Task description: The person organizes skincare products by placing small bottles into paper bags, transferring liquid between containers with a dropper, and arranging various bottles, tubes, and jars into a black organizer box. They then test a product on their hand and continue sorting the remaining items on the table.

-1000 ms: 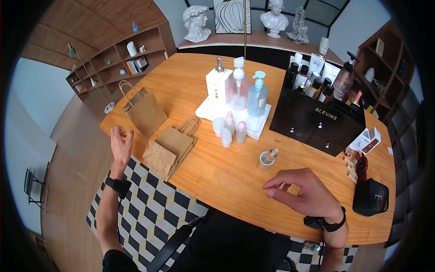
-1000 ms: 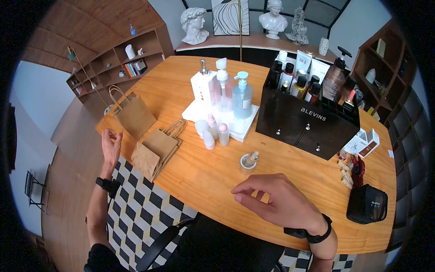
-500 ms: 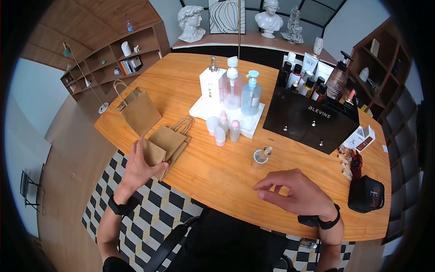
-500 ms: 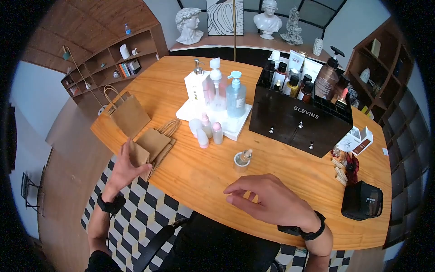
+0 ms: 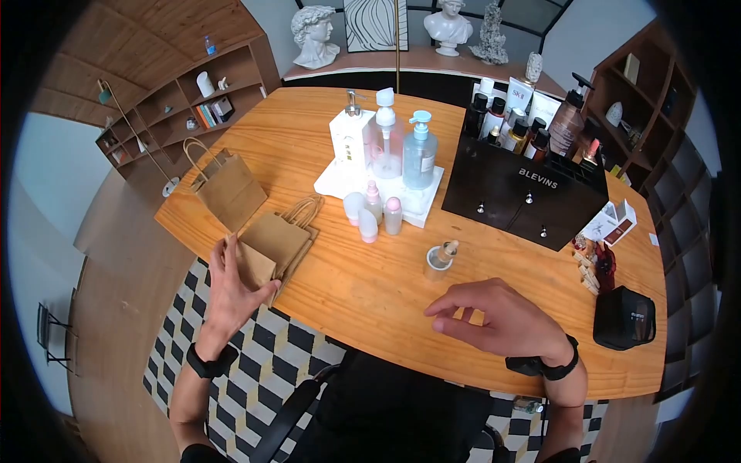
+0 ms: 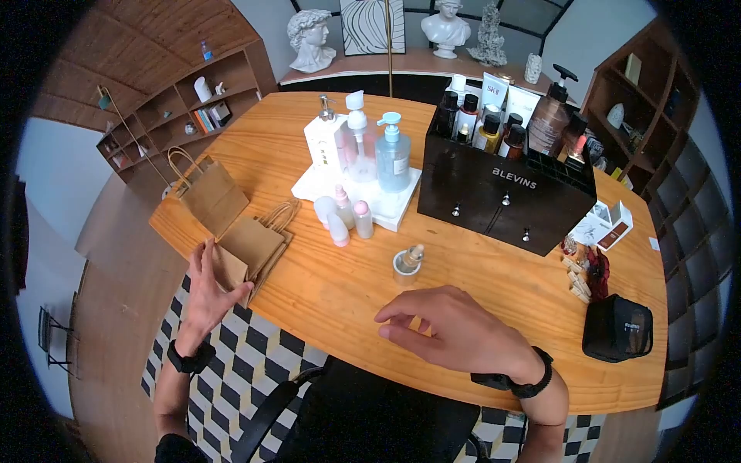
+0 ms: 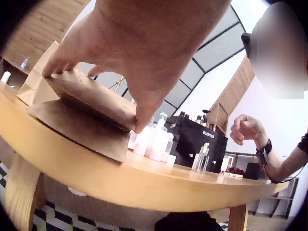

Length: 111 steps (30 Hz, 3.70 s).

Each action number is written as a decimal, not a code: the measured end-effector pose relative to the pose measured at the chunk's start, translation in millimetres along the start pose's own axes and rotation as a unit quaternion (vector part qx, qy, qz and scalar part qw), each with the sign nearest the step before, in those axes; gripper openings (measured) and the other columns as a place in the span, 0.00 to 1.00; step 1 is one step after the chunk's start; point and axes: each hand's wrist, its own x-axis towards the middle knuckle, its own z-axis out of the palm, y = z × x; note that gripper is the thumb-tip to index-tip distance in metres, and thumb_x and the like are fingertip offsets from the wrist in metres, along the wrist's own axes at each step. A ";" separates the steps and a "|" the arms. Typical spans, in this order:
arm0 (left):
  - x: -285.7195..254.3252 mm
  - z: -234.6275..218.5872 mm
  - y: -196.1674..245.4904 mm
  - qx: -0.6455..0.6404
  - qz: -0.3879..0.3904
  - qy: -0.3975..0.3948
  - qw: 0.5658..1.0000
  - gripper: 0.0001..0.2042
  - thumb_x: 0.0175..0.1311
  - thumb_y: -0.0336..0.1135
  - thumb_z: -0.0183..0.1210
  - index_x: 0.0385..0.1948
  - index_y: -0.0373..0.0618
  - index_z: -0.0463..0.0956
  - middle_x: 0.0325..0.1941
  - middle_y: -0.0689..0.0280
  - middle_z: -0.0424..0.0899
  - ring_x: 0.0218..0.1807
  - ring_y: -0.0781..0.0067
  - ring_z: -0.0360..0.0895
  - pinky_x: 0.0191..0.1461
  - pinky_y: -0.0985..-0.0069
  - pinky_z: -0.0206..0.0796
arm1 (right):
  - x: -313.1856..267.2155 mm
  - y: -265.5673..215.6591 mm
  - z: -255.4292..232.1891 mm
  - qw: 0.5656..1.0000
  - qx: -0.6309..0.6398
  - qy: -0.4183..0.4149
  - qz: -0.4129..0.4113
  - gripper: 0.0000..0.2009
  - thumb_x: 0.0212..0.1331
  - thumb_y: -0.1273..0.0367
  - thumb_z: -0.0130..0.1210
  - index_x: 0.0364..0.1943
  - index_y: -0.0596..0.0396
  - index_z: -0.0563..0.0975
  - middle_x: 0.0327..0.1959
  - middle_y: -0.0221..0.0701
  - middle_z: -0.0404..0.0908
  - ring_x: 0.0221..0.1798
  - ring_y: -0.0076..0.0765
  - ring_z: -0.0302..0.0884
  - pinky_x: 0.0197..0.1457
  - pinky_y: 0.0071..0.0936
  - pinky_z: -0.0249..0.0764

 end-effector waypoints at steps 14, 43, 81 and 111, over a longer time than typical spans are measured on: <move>17.2 8.2 50.3 0.033 0.211 0.053 0.976 0.36 0.63 0.36 0.73 0.72 0.37 0.66 0.75 0.42 0.66 0.69 0.37 0.74 0.68 0.52 0.72 | -1.9 4.3 2.9 0.996 -0.039 -0.075 0.002 0.15 0.75 0.59 0.62 0.53 0.55 0.83 0.43 0.38 0.90 0.46 0.45 0.88 0.50 0.40 0.81; 110.9 45.8 193.1 0.046 0.310 -0.131 0.941 0.16 0.64 0.30 0.69 0.53 0.40 0.85 0.51 0.54 0.88 0.45 0.50 0.88 0.51 0.58 0.79 | -20.7 3.2 -19.5 0.995 -0.083 -0.020 -0.043 0.15 0.75 0.59 0.59 0.51 0.57 0.82 0.39 0.40 0.88 0.47 0.52 0.87 0.52 0.47 0.78; 8.1 53.8 192.1 -0.193 0.313 -0.100 0.925 0.15 0.59 0.40 0.76 0.41 0.41 0.86 0.35 0.60 0.89 0.28 0.60 0.87 0.34 0.65 0.78 | 21.4 24.3 13.4 0.964 -0.152 0.218 0.009 0.16 0.69 0.56 0.66 0.39 0.56 0.84 0.21 0.34 0.83 0.24 0.41 0.85 0.30 0.36 0.77; -6.1 57.0 174.6 -0.222 0.324 -0.128 0.911 0.15 0.56 0.39 0.78 0.41 0.40 0.89 0.33 0.59 0.90 0.28 0.58 0.86 0.33 0.65 0.77 | 18.3 24.7 24.0 0.975 -0.199 0.080 -0.054 0.08 0.67 0.66 0.62 0.44 0.54 0.79 0.39 0.39 0.81 0.44 0.50 0.82 0.41 0.45 0.75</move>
